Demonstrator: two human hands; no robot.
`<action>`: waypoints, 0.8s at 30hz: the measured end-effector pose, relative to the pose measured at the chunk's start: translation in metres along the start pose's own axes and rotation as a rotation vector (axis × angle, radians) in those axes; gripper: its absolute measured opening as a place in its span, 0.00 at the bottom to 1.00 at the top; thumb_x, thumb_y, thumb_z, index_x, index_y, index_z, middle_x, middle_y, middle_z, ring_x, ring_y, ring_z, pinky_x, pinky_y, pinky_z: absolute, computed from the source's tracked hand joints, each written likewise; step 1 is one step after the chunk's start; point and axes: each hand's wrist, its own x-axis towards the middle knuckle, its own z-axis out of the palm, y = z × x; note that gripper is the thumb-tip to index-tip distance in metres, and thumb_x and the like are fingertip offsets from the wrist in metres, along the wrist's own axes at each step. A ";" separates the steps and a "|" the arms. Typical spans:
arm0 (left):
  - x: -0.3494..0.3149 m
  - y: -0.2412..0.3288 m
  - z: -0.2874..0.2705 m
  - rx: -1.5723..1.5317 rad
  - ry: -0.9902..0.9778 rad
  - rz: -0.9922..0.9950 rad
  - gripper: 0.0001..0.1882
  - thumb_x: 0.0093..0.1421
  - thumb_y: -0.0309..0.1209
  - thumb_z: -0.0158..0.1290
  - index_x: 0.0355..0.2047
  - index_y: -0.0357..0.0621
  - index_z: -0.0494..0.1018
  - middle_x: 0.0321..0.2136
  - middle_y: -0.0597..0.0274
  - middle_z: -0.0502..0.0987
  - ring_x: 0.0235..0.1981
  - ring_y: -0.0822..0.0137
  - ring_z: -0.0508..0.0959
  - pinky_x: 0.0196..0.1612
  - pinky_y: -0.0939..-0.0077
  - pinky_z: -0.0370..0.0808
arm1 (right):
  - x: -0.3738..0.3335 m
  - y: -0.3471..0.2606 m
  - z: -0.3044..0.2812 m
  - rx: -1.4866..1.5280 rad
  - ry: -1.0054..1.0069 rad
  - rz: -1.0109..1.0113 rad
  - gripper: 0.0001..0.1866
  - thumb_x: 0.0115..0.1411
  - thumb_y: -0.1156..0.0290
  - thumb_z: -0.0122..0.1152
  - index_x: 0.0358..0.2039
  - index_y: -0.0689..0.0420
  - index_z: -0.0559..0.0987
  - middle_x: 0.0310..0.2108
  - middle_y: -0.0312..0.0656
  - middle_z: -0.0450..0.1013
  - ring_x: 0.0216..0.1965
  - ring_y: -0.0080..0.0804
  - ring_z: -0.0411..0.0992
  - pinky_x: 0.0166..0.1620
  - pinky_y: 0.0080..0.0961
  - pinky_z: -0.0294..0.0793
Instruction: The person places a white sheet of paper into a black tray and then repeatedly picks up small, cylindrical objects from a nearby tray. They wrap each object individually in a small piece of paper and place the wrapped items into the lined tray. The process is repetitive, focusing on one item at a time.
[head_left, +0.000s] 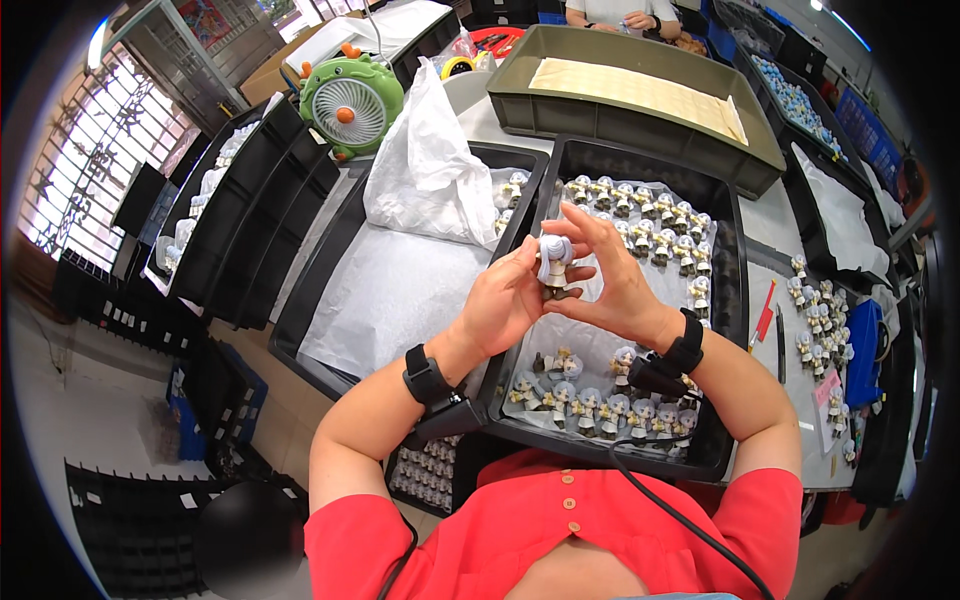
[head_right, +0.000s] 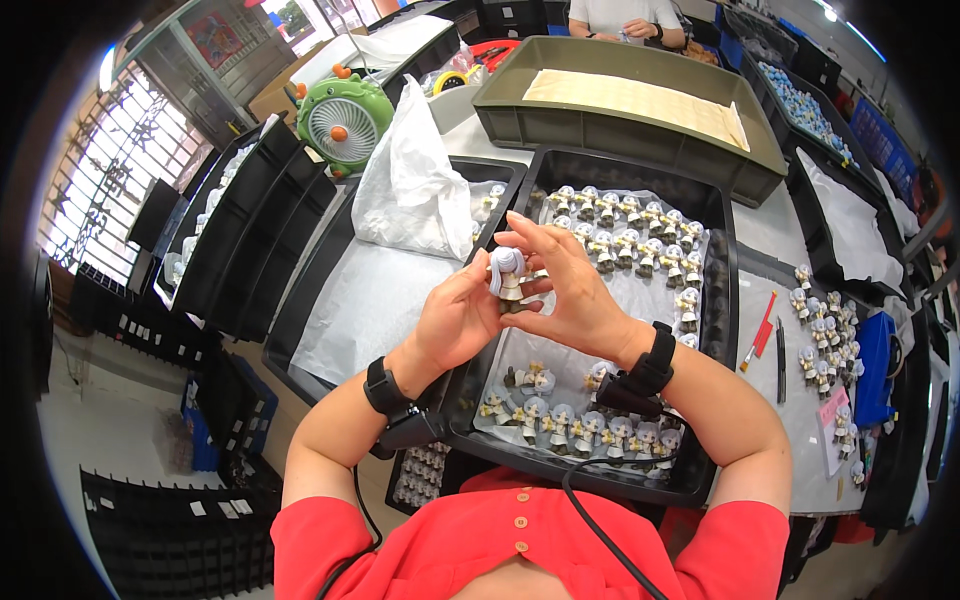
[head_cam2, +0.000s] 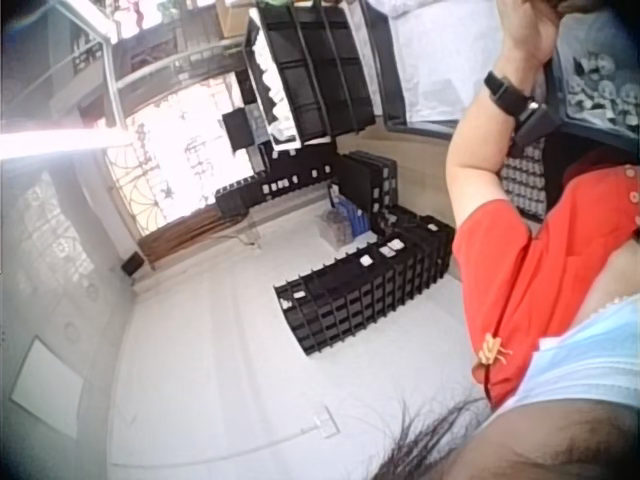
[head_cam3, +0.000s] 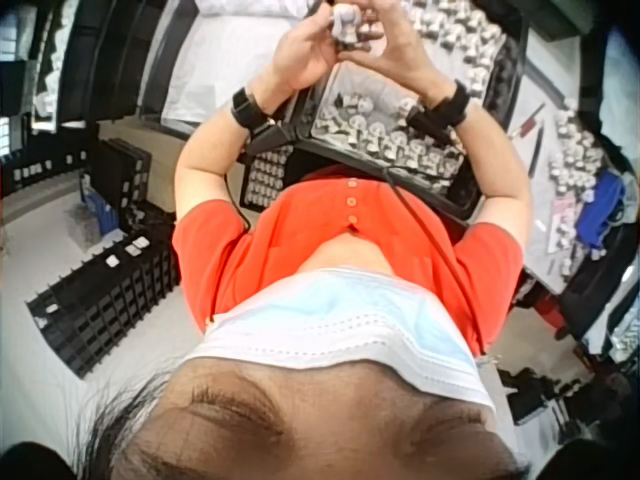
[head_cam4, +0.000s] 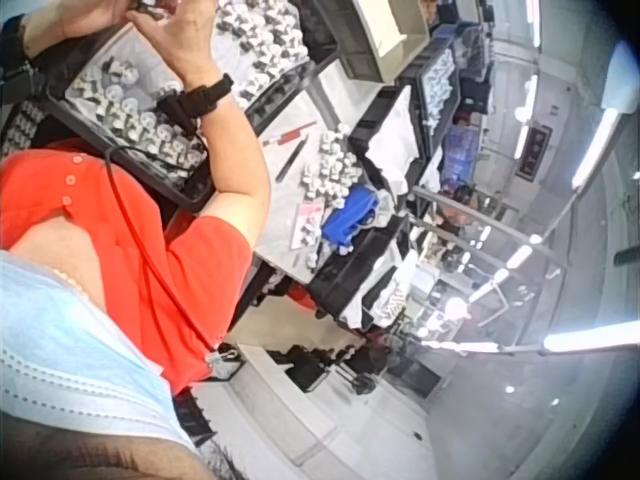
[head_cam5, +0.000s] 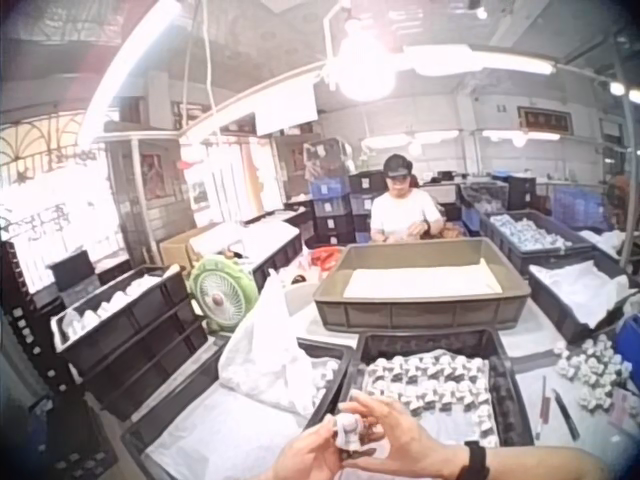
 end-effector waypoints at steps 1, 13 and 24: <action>0.000 0.001 0.000 -0.009 -0.010 -0.010 0.26 0.69 0.46 0.27 0.57 0.40 0.58 0.50 0.55 0.68 0.50 0.58 0.71 0.48 0.64 0.72 | 0.000 0.001 0.000 -0.021 0.006 -0.024 0.51 0.38 0.80 0.71 0.62 0.50 0.54 0.53 0.42 0.63 0.48 0.31 0.66 0.45 0.23 0.77; 0.001 0.001 -0.005 -0.043 -0.015 -0.005 0.23 0.69 0.44 0.29 0.54 0.41 0.60 0.48 0.53 0.69 0.49 0.56 0.72 0.50 0.62 0.71 | 0.001 0.003 -0.001 -0.097 0.004 -0.032 0.44 0.36 0.73 0.75 0.56 0.54 0.64 0.57 0.42 0.58 0.56 0.37 0.58 0.49 0.29 0.72; 0.002 -0.002 -0.012 -0.032 0.020 -0.090 0.27 0.68 0.48 0.29 0.55 0.39 0.59 0.48 0.53 0.70 0.49 0.58 0.73 0.48 0.62 0.74 | 0.000 0.009 -0.009 -0.141 -0.047 0.046 0.38 0.39 0.62 0.74 0.52 0.54 0.70 0.54 0.41 0.64 0.57 0.39 0.59 0.59 0.35 0.58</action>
